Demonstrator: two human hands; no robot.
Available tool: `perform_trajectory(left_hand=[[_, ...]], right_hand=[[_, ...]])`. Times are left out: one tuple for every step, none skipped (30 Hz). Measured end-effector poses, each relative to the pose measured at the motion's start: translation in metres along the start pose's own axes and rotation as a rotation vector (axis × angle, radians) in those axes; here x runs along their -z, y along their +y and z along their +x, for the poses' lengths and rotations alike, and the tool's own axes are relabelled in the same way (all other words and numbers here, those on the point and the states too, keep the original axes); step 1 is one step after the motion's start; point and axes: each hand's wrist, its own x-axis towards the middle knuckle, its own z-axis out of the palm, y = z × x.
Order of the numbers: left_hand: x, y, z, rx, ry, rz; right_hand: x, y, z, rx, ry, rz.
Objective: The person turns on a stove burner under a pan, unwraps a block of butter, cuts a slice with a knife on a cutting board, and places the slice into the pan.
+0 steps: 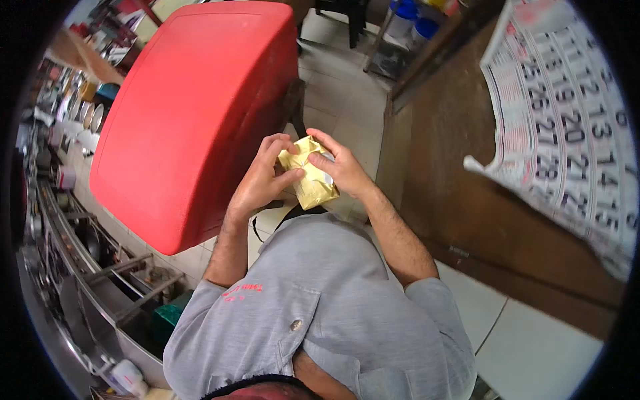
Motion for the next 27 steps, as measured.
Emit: perform_trajectory(left_hand=[[0.011, -0.001, 0.004, 0.019, 0.013, 0.006], [0.019, -0.003, 0.007, 0.020, 0.053, 0.001], [0.027, -0.006, 0.008, 0.010, 0.077, 0.004], [0.036, -0.011, 0.010, 0.006, 0.101, 0.007], [0.042, -0.017, 0.011, 0.019, 0.139, 0.002], [0.048, -0.024, 0.012, 0.013, 0.173, -0.028], [0.053, -0.029, 0.013, 0.008, 0.204, -0.053], [0.059, -0.028, 0.014, 0.024, 0.234, -0.048], [0.060, -0.025, 0.015, -0.006, 0.314, -0.035], [0.064, -0.024, 0.016, -0.037, 0.393, -0.022], [0.068, -0.024, 0.018, -0.021, 0.416, -0.017], [0.069, -0.024, 0.021, 0.022, 0.431, 0.003], [0.071, -0.024, 0.024, 0.065, 0.445, 0.021], [0.073, -0.021, 0.026, 0.083, 0.464, 0.023], [0.077, -0.016, 0.029, 0.138, 0.468, 0.019], [0.081, -0.013, 0.044, 0.196, 0.488, 0.018], [0.083, -0.013, 0.051, 0.200, 0.505, 0.020], [0.083, -0.012, 0.059, 0.210, 0.525, 0.052], [0.082, -0.010, 0.067, 0.218, 0.546, 0.083], [0.082, -0.003, 0.077, 0.268, 0.552, 0.060], [0.081, 0.001, 0.088, 0.266, 0.571, 0.063], [0.080, 0.004, 0.100, 0.269, 0.628, 0.055], [0.076, 0.008, 0.110, 0.278, 0.678, 0.040], [0.071, 0.012, 0.124, 0.238, 0.755, 0.014], [0.070, 0.016, 0.137, 0.236, 0.765, 0.017], [0.069, 0.019, 0.148, 0.225, 0.756, 0.005], [0.068, 0.021, 0.159, 0.220, 0.746, -0.009]], right_hand=[[-0.002, -0.007, 0.014, 0.012, -0.037, -0.070], [-0.003, -0.014, 0.026, -0.008, -0.099, -0.069], [-0.004, -0.018, 0.041, -0.003, -0.135, -0.089], [-0.006, -0.018, 0.056, 0.001, -0.191, -0.090], [-0.008, -0.021, 0.069, 0.000, -0.247, -0.088], [-0.011, -0.027, 0.081, -0.003, -0.288, -0.110], [-0.014, -0.029, 0.093, -0.009, -0.325, -0.112], [-0.016, -0.031, 0.105, -0.018, -0.365, -0.087], [-0.017, -0.032, 0.115, -0.027, -0.401, -0.060], [-0.019, -0.034, 0.127, -0.030, -0.430, -0.059], [-0.020, -0.036, 0.138, -0.049, -0.471, -0.039], [-0.020, -0.038, 0.148, -0.068, -0.511, -0.018], [-0.020, -0.039, 0.159, -0.074, -0.536, -0.016], [-0.019, -0.040, 0.169, -0.066, -0.587, -0.010], [-0.017, -0.041, 0.178, -0.057, -0.636, -0.005], [-0.012, -0.046, 0.199, -0.047, -0.705, -0.024], [-0.011, -0.051, 0.209, -0.031, -0.751, -0.046], [-0.007, -0.054, 0.218, -0.047, -0.778, -0.016], [-0.001, -0.057, 0.227, -0.069, -0.818, -0.007], [0.007, -0.058, 0.237, -0.063, -0.847, -0.020], [0.014, -0.061, 0.249, -0.055, -0.876, -0.032], [0.021, -0.069, 0.258, -0.081, -0.890, -0.023], [0.028, -0.076, 0.263, -0.085, -0.898, -0.025], [0.038, -0.085, 0.270, -0.092, -0.903, -0.018], [0.046, -0.094, 0.279, -0.093, -0.910, -0.013], [0.057, -0.097, 0.288, -0.071, -0.937, -0.062], [0.068, -0.102, 0.298, -0.069, -0.948, -0.065]])
